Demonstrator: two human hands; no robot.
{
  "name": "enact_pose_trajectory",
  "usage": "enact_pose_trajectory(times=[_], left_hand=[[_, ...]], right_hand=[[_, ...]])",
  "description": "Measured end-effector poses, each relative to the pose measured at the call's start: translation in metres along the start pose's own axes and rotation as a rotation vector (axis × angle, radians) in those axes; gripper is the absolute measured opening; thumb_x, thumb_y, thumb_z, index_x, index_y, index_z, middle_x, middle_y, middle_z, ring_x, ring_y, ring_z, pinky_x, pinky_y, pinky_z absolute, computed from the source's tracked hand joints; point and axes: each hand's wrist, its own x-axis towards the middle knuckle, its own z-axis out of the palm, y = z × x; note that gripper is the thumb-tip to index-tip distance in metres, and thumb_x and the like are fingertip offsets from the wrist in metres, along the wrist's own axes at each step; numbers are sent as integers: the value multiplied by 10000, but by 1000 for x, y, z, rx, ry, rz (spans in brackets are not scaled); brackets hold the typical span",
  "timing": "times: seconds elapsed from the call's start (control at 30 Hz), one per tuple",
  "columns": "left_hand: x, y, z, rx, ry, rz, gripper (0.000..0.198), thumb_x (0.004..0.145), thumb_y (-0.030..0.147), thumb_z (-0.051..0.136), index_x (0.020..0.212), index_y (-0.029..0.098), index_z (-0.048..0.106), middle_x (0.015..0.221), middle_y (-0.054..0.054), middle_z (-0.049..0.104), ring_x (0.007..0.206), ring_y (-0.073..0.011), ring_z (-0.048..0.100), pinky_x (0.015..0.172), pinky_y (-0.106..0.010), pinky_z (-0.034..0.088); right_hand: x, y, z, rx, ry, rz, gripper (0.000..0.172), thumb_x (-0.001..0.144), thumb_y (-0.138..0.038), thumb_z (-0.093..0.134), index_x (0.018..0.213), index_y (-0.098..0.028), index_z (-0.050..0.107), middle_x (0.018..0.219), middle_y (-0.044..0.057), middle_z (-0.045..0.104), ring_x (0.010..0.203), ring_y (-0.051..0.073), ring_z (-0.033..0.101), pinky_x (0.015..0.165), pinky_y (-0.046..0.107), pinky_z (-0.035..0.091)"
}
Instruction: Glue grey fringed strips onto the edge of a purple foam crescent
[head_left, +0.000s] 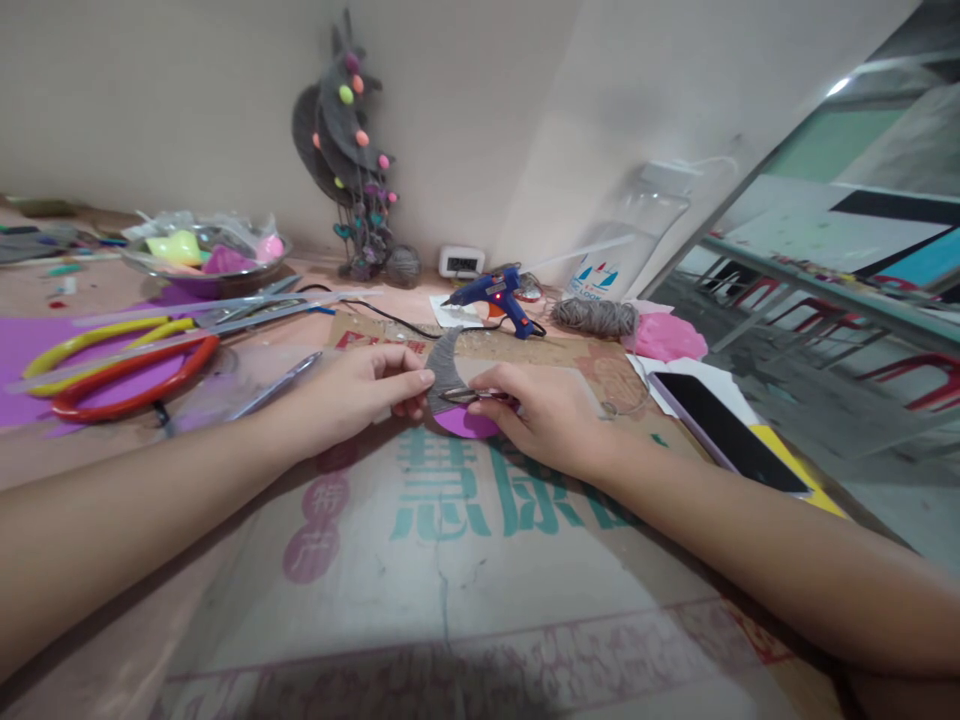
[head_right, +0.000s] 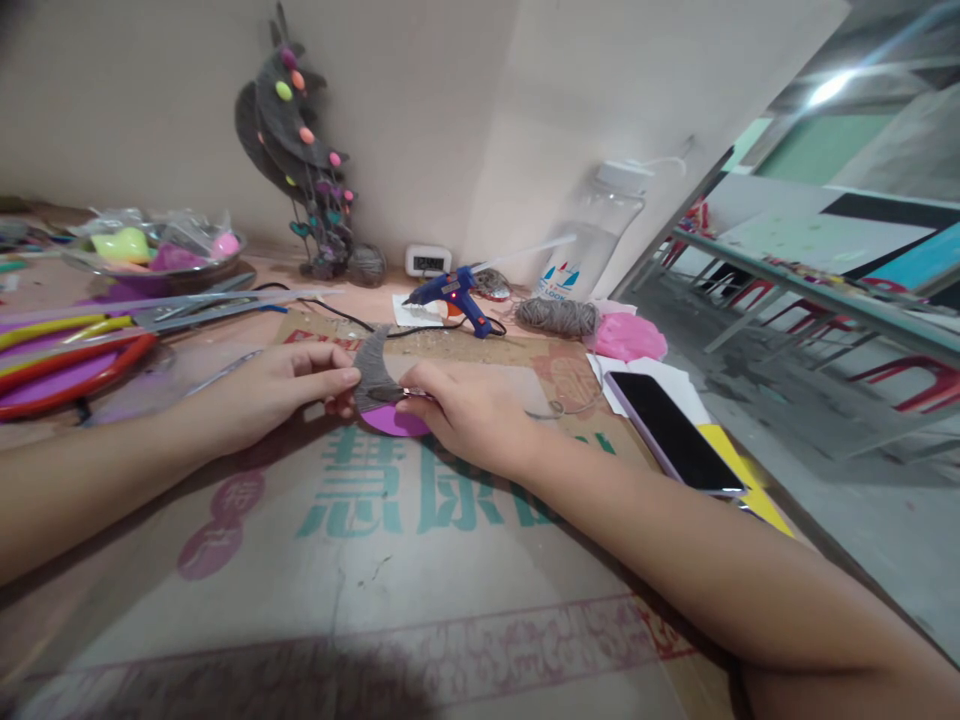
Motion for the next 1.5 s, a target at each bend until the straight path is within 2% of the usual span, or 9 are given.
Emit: enact_pose_trajectory(times=[0.27, 0.43, 0.6, 0.73, 0.83, 0.9, 1.03, 1.2, 1.5], left_hand=[[0, 4, 1, 20, 3, -8, 209, 799, 329, 578, 664, 172, 548, 594, 28, 588, 574, -103, 537, 603, -235, 431], [-1, 6, 3, -8, 0, 1, 208, 803, 324, 576, 670, 170, 534, 585, 34, 568, 575, -99, 532, 596, -226, 428], [-1, 6, 4, -9, 11, -12, 203, 802, 310, 577, 664, 167, 535, 579, 36, 564, 559, -89, 516, 575, -210, 417], [-1, 5, 4, -33, 23, 1, 164, 798, 306, 578, 719, 166, 549, 586, 37, 562, 558, -90, 515, 569, -208, 417], [-1, 5, 3, -2, 26, 38, 156, 799, 311, 577, 745, 165, 562, 598, 32, 565, 565, -95, 516, 580, -217, 426], [-1, 4, 3, 57, 28, 56, 181, 808, 330, 565, 733, 165, 568, 608, 29, 563, 574, -100, 517, 587, -221, 427], [-3, 3, 3, 231, 6, 85, 249, 819, 415, 544, 743, 187, 610, 652, 23, 600, 618, -121, 551, 591, -221, 419], [-4, 3, 2, 425, -20, 118, 248, 819, 389, 523, 683, 205, 617, 655, 29, 620, 626, -132, 547, 562, -212, 381], [-4, 1, 1, 406, -44, 88, 237, 827, 376, 489, 726, 209, 625, 679, 25, 621, 639, -142, 551, 571, -223, 385]], right_hand=[[-1, 0, 0, 4, -7, 7, 141, 901, -296, 518, 909, -186, 606, 767, 23, 674, 699, 156, 594, 605, 252, 355], [-3, 3, 2, 134, 89, 63, 194, 879, -340, 560, 975, -173, 585, 749, 16, 650, 649, 132, 572, 588, 229, 381], [-2, 8, 2, 264, 153, 183, 262, 882, -331, 537, 1064, -144, 563, 722, 4, 604, 605, 115, 526, 576, 223, 399], [-1, 10, 1, 259, 92, 157, 206, 804, -284, 617, 976, -175, 644, 784, 22, 665, 675, 137, 575, 624, 240, 407], [-2, 10, 2, 162, 37, 33, 135, 762, -198, 615, 881, -189, 680, 700, 18, 662, 664, 149, 567, 645, 263, 381], [-2, 9, 2, 115, 46, -12, 95, 781, -207, 608, 838, -190, 682, 652, 18, 642, 646, 147, 546, 636, 268, 358], [-2, 8, 3, 173, 32, 54, 108, 821, -234, 583, 778, -181, 667, 635, 15, 621, 616, 131, 523, 604, 251, 346], [-1, 7, 2, 253, 20, 93, 74, 787, -179, 589, 772, -180, 661, 641, 0, 616, 606, 118, 523, 601, 236, 350], [-2, 9, 5, 280, -4, 137, 106, 758, -133, 585, 793, -181, 672, 686, 5, 643, 641, 124, 551, 613, 227, 365]])
